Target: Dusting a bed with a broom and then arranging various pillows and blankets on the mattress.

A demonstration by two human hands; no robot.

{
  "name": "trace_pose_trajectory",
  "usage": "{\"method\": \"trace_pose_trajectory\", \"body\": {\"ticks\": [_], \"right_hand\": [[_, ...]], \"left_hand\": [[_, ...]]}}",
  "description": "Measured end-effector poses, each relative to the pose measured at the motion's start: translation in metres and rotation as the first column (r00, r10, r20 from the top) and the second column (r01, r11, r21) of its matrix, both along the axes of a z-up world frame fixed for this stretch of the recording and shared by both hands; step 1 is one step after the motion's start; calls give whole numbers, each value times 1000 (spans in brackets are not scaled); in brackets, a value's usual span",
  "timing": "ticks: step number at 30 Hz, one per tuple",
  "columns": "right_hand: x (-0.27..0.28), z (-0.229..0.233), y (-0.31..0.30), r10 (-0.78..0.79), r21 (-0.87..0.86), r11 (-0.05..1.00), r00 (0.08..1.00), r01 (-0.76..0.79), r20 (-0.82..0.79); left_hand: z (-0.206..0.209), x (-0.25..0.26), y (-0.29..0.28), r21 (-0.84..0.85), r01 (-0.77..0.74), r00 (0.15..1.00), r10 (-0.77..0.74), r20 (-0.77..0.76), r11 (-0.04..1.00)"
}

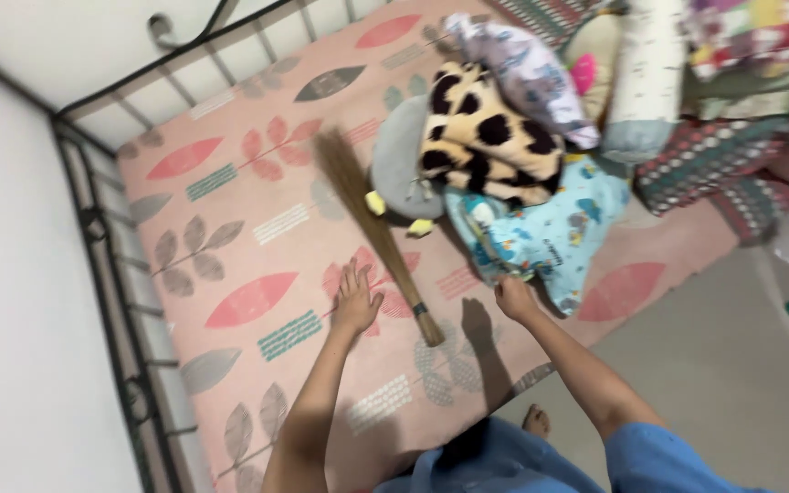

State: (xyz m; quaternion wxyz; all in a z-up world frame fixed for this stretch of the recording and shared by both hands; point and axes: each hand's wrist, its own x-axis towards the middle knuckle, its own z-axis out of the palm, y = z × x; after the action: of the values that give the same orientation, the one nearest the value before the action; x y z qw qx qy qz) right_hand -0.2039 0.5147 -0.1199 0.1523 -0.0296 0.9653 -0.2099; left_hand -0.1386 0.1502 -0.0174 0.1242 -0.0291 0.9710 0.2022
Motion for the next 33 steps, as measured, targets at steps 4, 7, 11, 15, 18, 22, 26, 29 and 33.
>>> {"method": "trace_pose_trajectory", "body": {"ticks": [4, 7, 11, 15, 18, 22, 26, 29, 33], "right_hand": [[16, 6, 87, -70, -100, 993, 997, 67, -28], [25, 42, 158, -174, 1, 985, 985, 174, 1], [19, 54, 274, -272, -117, 957, 962, 267, -33], [22, 54, 405, -370, -80, 927, 929, 367, -19], [29, 51, 488, -392, 20, 920, 919, 392, 35], [26, 89, 549, -483, -40, 874, 875, 484, 22], [8, 79, 569, -496, -113, 864, 868, 492, -18], [-27, 75, 560, -454, -98, 887, 891, 451, -13], [-79, 103, 539, -326, -129, 937, 945, 324, 3]], "left_hand": [[17, -31, 98, 70, 154, 986, -148, -77, 986], [19, -56, 183, 126, 270, 961, -259, -98, 955], [11, -92, 313, 174, 373, 925, -351, -145, 911], [-17, -111, 447, 201, 508, 860, -482, -164, 838], [-7, -123, 521, 219, 539, 842, -516, -156, 813], [4, -153, 581, 175, 580, 814, -557, -164, 796], [-9, -173, 607, 147, 577, 813, -546, -205, 804], [-6, -207, 611, 98, 588, 794, -549, -262, 803], [32, -283, 612, -85, 526, 728, -500, -469, 846]]}}
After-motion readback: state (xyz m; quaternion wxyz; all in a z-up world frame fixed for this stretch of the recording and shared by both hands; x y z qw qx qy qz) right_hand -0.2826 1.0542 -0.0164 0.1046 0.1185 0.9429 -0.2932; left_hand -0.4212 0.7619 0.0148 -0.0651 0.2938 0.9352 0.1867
